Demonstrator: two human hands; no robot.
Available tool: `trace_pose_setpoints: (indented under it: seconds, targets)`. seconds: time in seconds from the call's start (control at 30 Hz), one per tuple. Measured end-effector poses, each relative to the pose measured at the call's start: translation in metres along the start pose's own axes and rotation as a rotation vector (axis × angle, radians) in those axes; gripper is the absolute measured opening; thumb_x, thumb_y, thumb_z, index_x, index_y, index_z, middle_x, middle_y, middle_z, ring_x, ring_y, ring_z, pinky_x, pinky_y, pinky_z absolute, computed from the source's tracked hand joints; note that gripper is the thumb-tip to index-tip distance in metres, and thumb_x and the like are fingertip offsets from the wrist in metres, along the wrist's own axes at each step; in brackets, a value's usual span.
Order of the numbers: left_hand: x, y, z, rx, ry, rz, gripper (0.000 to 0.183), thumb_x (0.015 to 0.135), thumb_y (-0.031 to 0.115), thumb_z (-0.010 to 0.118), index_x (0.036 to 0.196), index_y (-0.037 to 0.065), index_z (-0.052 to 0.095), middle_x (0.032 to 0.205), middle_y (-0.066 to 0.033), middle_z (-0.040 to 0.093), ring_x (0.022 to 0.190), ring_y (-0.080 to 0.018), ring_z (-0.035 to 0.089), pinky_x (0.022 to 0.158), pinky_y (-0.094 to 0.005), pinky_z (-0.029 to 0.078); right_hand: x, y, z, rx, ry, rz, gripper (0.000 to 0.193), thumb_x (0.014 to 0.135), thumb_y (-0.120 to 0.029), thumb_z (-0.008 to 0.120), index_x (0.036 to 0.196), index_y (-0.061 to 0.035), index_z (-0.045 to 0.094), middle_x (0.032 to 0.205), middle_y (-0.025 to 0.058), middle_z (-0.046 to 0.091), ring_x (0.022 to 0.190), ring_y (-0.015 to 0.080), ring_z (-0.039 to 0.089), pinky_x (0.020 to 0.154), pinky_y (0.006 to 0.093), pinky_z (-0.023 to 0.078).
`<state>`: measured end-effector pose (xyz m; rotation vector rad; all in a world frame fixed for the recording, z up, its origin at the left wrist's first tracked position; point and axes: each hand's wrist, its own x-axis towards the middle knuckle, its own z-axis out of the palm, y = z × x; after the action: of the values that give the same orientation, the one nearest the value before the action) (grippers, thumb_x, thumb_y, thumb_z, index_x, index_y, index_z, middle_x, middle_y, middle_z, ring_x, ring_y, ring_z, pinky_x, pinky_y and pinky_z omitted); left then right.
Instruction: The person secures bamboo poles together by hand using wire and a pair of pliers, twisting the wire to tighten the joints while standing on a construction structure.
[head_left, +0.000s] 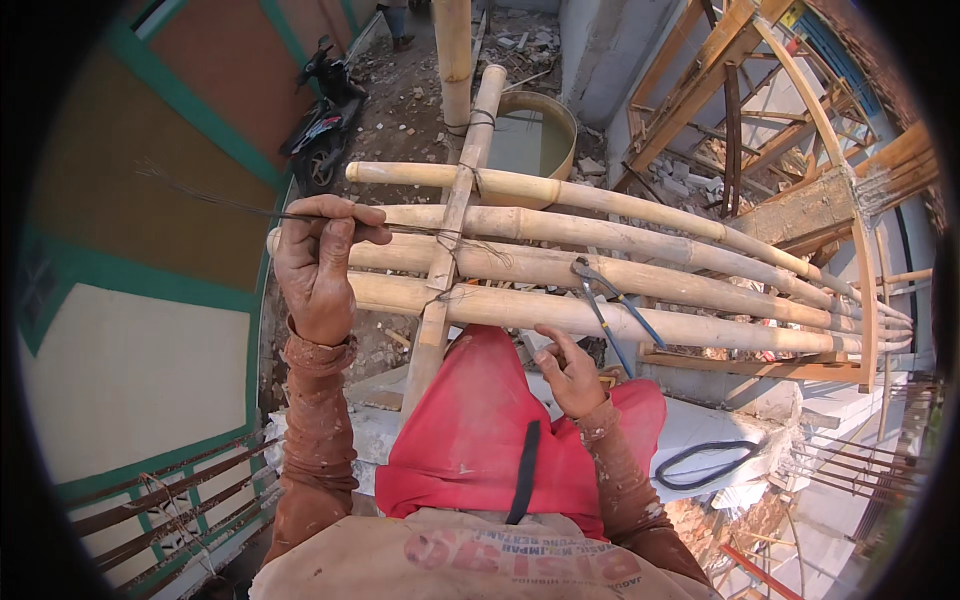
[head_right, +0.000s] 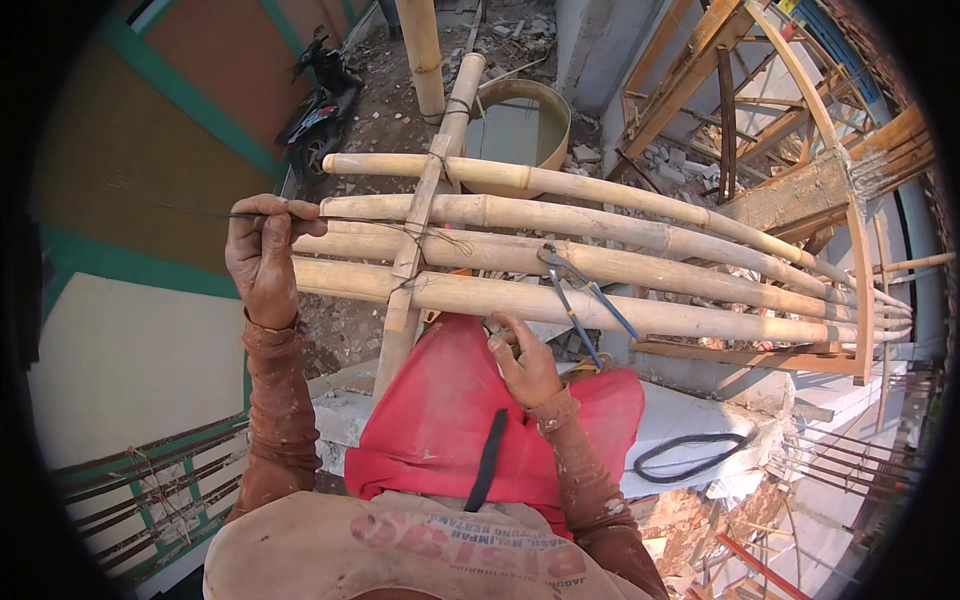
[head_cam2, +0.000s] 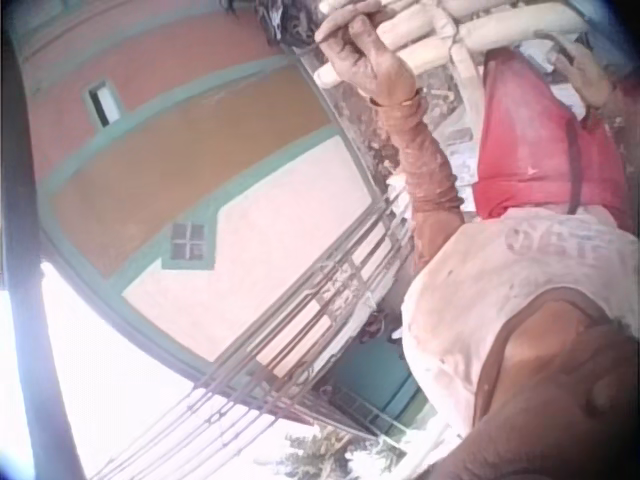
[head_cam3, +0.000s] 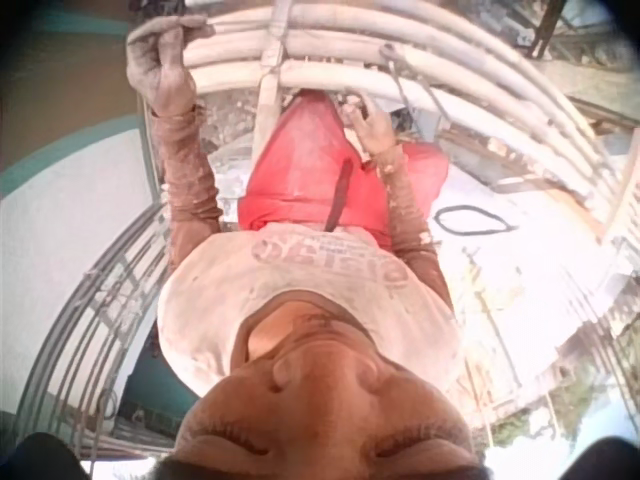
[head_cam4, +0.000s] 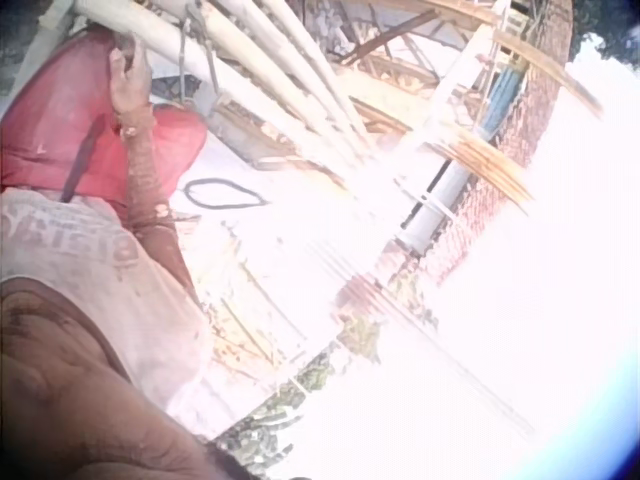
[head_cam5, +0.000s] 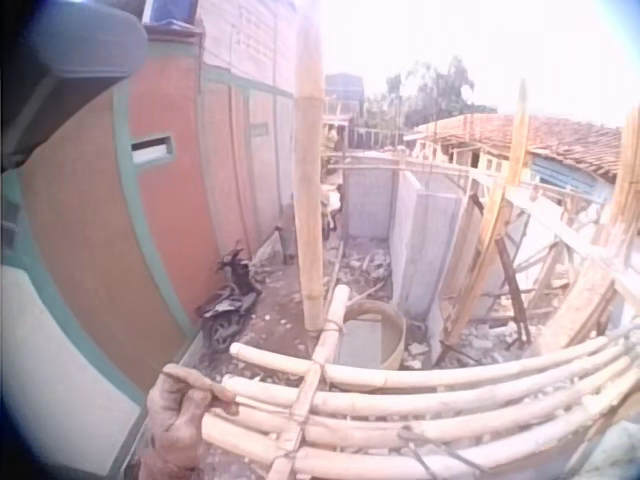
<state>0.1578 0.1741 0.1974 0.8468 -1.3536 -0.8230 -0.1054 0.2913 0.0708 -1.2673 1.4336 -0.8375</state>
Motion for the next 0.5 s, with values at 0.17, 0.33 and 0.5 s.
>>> trace_pose_setpoints:
  seconds: [0.17,0.33,0.5]
  targets:
    - [0.008,-0.032,0.031,0.071,-0.145,0.045,0.009,0.094,0.001,0.044,0.100,-0.001,0.051,0.091,-0.0110,0.062,0.082,-0.0157,0.061,0.077,-0.0271,0.050,0.025,-0.019,-0.015,-0.034,0.008,-0.054,0.035,0.089,-0.018,0.056,0.121,-0.0030,0.052,0.079,0.0075,0.060,0.066,0.0111,0.056,0.062,0.0262,0.046]
    - [-0.013,-0.058,0.065,0.348,-0.478,0.152,0.023,0.081,-0.009,0.053,0.099,0.004,0.058,0.091,-0.0108,0.062,0.082,-0.0246,0.062,0.073,-0.0328,0.050,0.039,-0.031,-0.019,0.059,0.041,-0.134,0.038,0.087,-0.014,0.059,0.122,-0.0029,0.050,0.080,0.0048,0.057,0.064,0.0070,0.052,0.059,0.0231,0.045]
    - [-0.048,-0.101,0.084,0.425,-0.804,0.143,0.035,0.076,-0.004,0.054,0.108,0.009,0.058,0.096,-0.0127,0.059,0.092,-0.0331,0.058,0.082,-0.0398,0.048,0.033,-0.079,-0.013,-0.045,0.211,-0.339,0.038,0.080,-0.005,0.066,0.117,-0.0040,0.055,0.086,0.0070,0.056,0.066,0.0117,0.057,0.060,0.0244,0.046]
